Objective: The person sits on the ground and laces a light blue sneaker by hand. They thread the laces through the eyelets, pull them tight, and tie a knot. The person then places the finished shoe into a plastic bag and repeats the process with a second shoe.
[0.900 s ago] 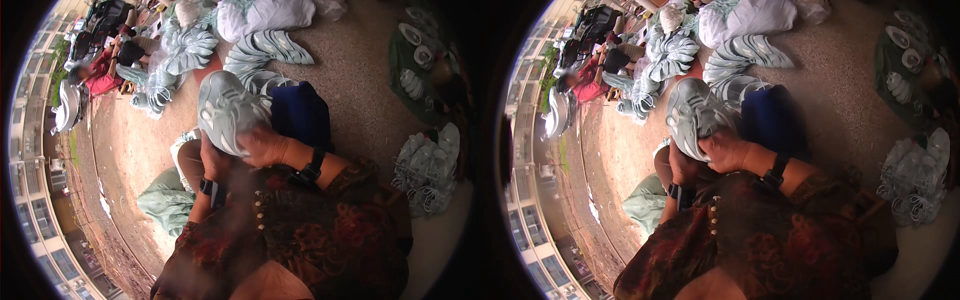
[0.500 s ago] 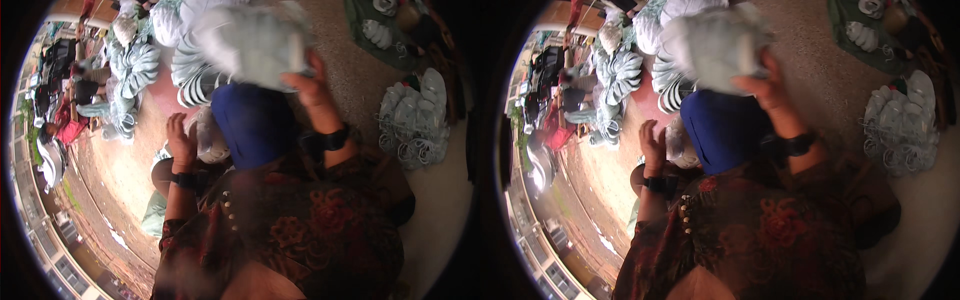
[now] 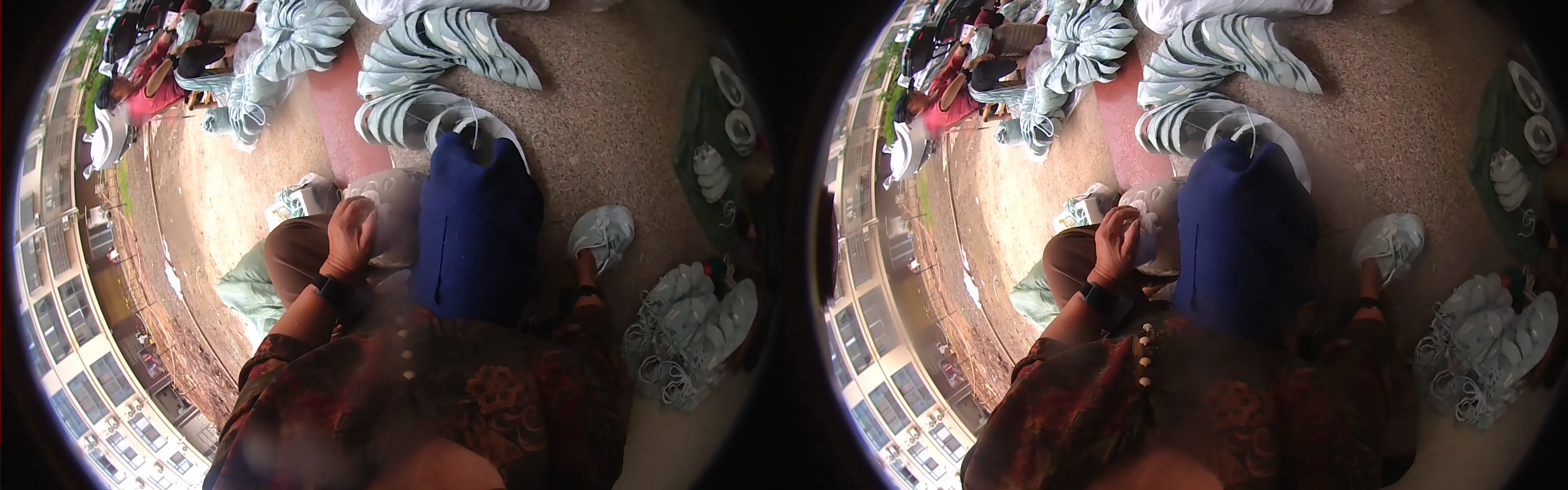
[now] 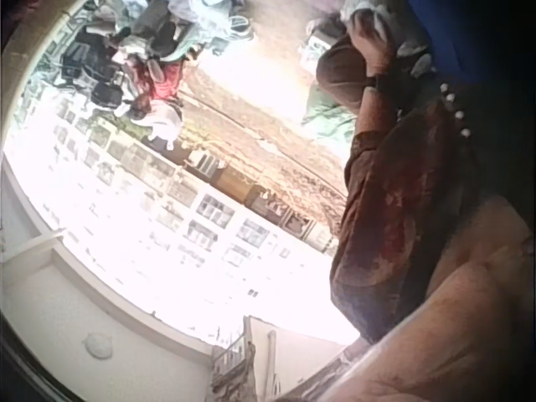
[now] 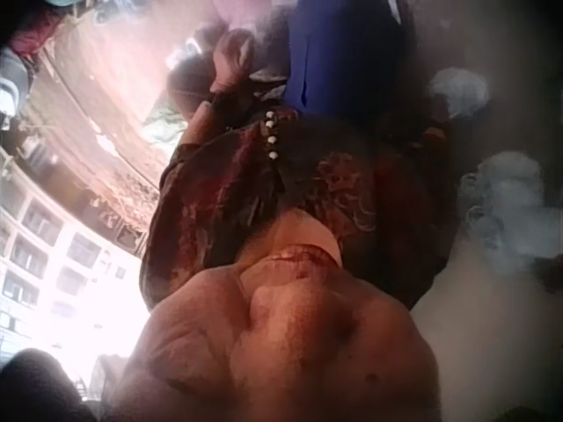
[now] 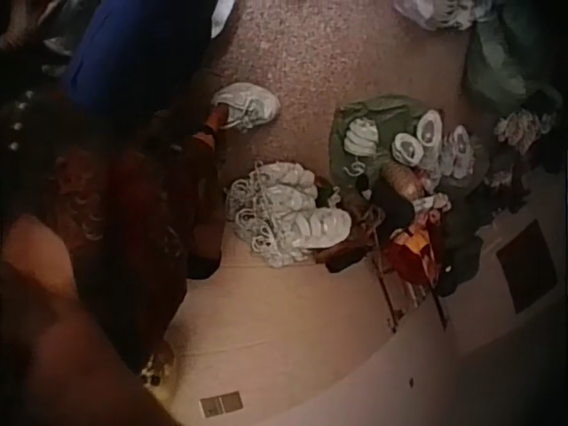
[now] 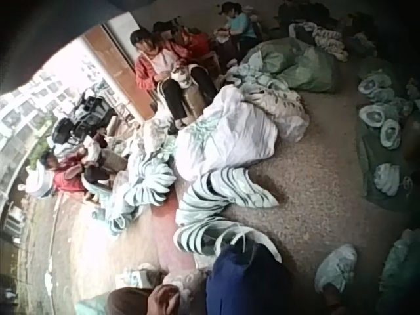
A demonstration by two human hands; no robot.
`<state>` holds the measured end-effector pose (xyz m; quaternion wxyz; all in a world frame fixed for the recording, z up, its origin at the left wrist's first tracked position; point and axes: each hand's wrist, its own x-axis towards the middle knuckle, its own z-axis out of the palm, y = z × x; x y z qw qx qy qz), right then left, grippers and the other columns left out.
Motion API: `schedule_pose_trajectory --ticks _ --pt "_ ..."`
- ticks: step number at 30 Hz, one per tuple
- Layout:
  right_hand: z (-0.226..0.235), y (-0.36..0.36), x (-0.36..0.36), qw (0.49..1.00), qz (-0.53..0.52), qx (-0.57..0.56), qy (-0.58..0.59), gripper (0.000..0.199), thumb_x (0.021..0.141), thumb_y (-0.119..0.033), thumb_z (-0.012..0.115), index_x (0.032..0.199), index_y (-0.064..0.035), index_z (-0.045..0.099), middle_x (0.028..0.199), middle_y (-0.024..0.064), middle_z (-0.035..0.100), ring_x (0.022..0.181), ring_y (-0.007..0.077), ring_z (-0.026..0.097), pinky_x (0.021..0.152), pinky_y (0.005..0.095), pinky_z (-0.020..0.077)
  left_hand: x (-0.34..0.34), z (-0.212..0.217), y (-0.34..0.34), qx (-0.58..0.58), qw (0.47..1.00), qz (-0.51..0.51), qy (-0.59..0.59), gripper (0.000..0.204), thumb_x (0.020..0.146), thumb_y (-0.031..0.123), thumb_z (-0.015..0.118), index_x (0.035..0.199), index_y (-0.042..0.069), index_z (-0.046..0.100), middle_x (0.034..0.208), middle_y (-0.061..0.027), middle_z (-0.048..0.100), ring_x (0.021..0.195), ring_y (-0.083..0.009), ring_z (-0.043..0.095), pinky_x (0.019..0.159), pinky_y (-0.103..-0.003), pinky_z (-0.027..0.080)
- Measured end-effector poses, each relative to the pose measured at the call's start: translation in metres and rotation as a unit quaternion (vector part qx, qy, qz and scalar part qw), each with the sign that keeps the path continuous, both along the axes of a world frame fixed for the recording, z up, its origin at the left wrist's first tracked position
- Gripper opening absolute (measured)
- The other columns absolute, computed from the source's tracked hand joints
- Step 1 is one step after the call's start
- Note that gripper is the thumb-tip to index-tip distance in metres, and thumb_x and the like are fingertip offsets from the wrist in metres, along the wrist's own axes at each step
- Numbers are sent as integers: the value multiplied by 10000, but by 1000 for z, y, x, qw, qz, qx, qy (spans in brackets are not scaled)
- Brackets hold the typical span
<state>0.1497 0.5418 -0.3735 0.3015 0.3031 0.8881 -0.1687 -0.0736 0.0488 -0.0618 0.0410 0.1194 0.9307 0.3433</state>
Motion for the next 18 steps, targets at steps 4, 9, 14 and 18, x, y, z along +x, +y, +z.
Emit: schedule_pose_trajectory --ticks 4,9,14,18 --pt "-21 -2 2 1000 -9 -17 7 367 664 -177 640 988 -7 614 1005 214 607 984 407 545 793 458 446 -9 5 3 0 1000 -9 0 182 784 140 568 897 -2 578 916 -174 582 863 -349 562 782 -372 451" --pt "10 2 -12 996 73 -53 12 315 691 -189 642 942 0 633 980 199 622 952 392 563 804 447 451 -8 6 3 14 1000 1 -15 197 769 149 583 906 7 587 928 -169 581 879 -349 557 798 -386 444" --pt "75 18 -154 984 170 -54 1 134 754 -135 564 804 -17 604 790 144 579 744 261 543 654 373 443 -19 12 -1 38 996 -78 -20 201 745 167 603 898 36 608 935 -149 582 883 -344 551 788 -395 448" --pt "174 14 -360 939 69 -297 157 100 787 -97 526 694 -106 560 641 -1 550 577 98 511 520 257 423 -44 10 -14 68 969 -236 -40 259 738 189 563 935 23 585 974 -154 572 918 -345 546 833 -396 432"
